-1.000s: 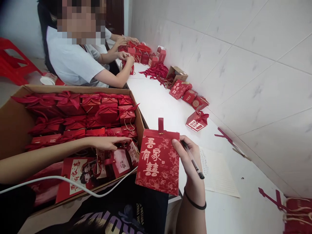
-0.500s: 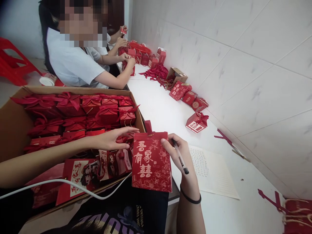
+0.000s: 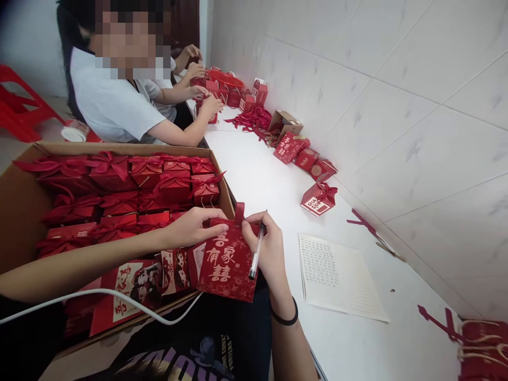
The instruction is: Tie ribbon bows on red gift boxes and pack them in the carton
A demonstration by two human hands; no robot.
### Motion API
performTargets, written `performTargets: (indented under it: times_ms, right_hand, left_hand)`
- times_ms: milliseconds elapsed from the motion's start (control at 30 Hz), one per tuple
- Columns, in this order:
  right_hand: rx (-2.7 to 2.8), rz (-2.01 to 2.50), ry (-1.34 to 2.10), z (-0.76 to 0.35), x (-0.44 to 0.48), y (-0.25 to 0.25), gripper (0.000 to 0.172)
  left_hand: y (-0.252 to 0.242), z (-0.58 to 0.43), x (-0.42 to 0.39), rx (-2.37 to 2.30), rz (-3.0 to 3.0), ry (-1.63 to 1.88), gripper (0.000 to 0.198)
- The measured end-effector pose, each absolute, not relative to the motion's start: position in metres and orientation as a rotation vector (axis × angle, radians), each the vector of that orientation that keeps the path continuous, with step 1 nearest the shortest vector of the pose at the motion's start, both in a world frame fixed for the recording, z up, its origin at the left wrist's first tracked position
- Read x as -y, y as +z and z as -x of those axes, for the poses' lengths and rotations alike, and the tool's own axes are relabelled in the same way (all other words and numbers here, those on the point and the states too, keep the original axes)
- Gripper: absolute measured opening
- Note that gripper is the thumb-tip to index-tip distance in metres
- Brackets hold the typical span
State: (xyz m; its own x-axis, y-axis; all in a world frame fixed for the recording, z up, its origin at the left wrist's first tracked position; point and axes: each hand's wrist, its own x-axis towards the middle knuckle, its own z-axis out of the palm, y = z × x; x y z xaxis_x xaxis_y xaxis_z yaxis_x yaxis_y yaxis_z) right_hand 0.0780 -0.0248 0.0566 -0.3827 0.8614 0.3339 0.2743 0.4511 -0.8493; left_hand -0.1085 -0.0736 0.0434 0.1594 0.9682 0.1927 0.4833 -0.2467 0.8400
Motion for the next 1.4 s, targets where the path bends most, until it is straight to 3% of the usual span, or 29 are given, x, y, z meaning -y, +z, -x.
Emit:
performTargets:
  times_ms: [233, 333, 633, 733, 867, 967, 1400]
  right_hand:
    - [1.926, 0.911, 0.943, -0.082, 0.023, 0.057, 0.015]
    - [1.781, 0.894, 1.009, -0.091, 0.030, 0.052, 0.028]
    - [1.510, 1.110, 0.895, -0.137, 0.062, 0.012, 0.044]
    - [1.461, 1.156, 0.849, -0.156, 0.053, 0.002, 0.041]
    - [1.450, 1.199, 0.729, -0.177, 0.039, 0.009, 0.039]
    - [1.587, 1.207, 0.681, -0.176, 0.035, 0.027, 0.042]
    - [2.504, 1.236, 0.637, -0.079, 0.013, 0.069, 0.036]
  left_hand:
    - [0.042, 0.108, 0.074, -1.376, -1.763, 1.021, 0.024]
    - [0.044, 0.109, 0.074, -1.396, -1.733, 1.078, 0.024]
    - [0.040, 0.105, 0.063, -1.232, -1.322, 1.454, 0.039]
    - [0.017, 0.108, 0.053, -1.105, -1.357, 1.317, 0.048]
    - [-0.017, 0.119, 0.051, -1.352, -1.653, 0.831, 0.040]
    - [-0.030, 0.126, 0.060, -1.492, -1.730, 0.664, 0.047]
    - [0.001, 0.167, 0.094, -1.398, -1.748, 0.212, 0.046]
